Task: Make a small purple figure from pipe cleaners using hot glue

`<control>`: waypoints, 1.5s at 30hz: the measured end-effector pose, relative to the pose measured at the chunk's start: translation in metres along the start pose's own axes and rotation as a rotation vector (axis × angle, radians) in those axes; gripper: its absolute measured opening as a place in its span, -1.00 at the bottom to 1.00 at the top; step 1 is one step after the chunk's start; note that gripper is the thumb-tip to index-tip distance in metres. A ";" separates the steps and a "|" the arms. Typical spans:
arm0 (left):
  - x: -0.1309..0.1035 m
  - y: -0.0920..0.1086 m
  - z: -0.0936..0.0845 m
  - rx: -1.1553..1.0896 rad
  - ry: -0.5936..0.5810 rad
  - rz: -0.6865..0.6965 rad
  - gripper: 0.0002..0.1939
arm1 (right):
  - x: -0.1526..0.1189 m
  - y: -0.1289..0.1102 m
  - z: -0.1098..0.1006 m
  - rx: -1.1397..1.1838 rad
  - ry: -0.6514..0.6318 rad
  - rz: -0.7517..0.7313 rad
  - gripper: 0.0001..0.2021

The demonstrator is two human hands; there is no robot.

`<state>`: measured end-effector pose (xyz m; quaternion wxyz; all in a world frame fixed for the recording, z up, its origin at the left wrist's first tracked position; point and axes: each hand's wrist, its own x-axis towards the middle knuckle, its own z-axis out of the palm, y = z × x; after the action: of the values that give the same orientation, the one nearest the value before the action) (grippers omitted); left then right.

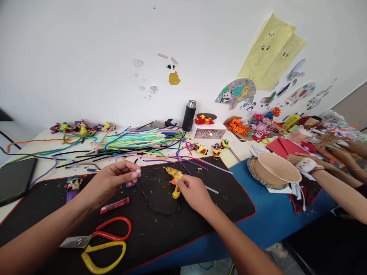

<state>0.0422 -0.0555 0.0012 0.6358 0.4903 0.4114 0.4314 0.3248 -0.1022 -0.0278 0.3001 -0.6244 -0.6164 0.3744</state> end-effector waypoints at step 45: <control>-0.015 0.001 0.012 0.359 -0.066 0.178 -0.79 | 0.013 -0.064 0.073 1.235 -0.360 0.117 -0.61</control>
<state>0.0492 -0.0731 0.0057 0.5107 0.6442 0.4155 0.3893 0.2278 -0.0915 -0.0152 0.4753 -0.2968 -0.2931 0.7746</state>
